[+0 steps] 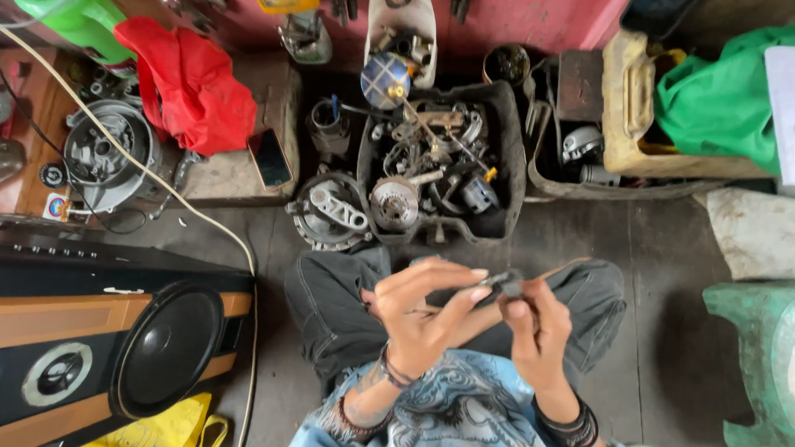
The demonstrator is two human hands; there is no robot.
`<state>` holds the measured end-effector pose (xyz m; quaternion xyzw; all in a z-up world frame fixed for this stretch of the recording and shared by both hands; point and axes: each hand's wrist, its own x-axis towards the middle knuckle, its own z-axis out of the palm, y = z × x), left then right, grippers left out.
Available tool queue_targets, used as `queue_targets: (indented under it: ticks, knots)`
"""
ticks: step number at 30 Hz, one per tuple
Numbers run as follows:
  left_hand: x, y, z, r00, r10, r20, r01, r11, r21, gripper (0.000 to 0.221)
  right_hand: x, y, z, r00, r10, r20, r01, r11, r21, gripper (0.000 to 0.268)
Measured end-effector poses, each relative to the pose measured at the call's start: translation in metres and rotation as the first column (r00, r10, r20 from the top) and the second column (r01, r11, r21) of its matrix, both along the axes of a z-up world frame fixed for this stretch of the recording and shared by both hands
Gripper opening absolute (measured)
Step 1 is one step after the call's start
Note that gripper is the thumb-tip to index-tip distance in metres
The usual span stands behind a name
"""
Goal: The person sits on the floor and cleans a small metal pin using a file and a rag. They file the pin, wipe it, and repeat the process to remove residue from the surface.
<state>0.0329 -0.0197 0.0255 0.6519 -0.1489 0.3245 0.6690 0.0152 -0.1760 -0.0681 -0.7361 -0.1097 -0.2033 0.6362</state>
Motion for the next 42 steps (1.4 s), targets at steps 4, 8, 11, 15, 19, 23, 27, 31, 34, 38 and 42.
queue_targets:
  ticks: [4,8,11,15,19,23,27,31,34,38,42]
  knots:
    - [-0.007,0.009,-0.003,0.976,-0.054,-0.212,0.059,0.998,0.018,0.018,-0.003,0.000,-0.008,0.956,0.199,-0.218,-0.160,0.970,0.184,0.022]
    - [-0.001,0.006,-0.015,0.983,-0.049,-0.179,0.056,0.998,0.032,0.017,-0.014,-0.003,-0.023,0.956,0.239,-0.171,-0.142,0.886,0.441,0.035]
    - [-0.002,0.008,-0.019,0.958,-0.096,-0.271,0.103,0.995,0.015,0.013,-0.008,0.004,-0.008,0.967,0.127,-0.220,-0.079,0.974,0.212,0.042]
    - [-0.006,0.018,-0.032,0.921,-0.208,-0.329,0.149,0.969,-0.196,0.016,0.007,0.010,-0.041,0.987,0.109,-0.118,-0.100,0.992,0.078,0.038]
    - [-0.009,0.024,-0.033,0.892,-0.327,-0.313,0.248,0.931,-0.266,0.011,0.008,0.001,-0.078,0.907,0.251,-0.337,-0.098,0.906,0.412,0.029]
    - [-0.004,0.015,-0.044,0.888,-0.274,-0.370,0.214,0.957,-0.195,0.012,0.004,-0.003,-0.032,0.849,0.440,-0.293,-0.201,0.782,0.590,0.045]
    - [0.001,0.018,-0.044,0.957,-0.053,-0.286,0.040,0.998,-0.051,0.014,-0.021,-0.017,-0.090,0.756,0.466,-0.459,-0.103,0.777,0.620,0.049]
    - [-0.001,0.025,-0.057,0.916,-0.208,-0.343,0.122,0.959,-0.255,0.011,-0.029,-0.007,-0.051,0.771,0.539,-0.338,-0.297,0.775,0.559,0.040]
    - [-0.008,0.019,-0.058,0.895,-0.231,-0.382,0.144,0.959,-0.243,0.012,-0.021,-0.007,-0.028,0.886,0.371,-0.279,-0.194,0.842,0.503,0.037]
    - [-0.018,0.007,-0.067,0.836,-0.375,-0.399,0.217,0.896,-0.388,0.010,-0.011,-0.001,-0.039,0.956,0.220,-0.193,-0.187,0.966,0.176,0.018]
    - [-0.015,0.006,-0.078,0.808,-0.482,-0.338,0.225,0.783,-0.579,0.008,-0.006,0.000,-0.042,0.962,0.215,-0.167,-0.183,0.966,0.184,0.019]
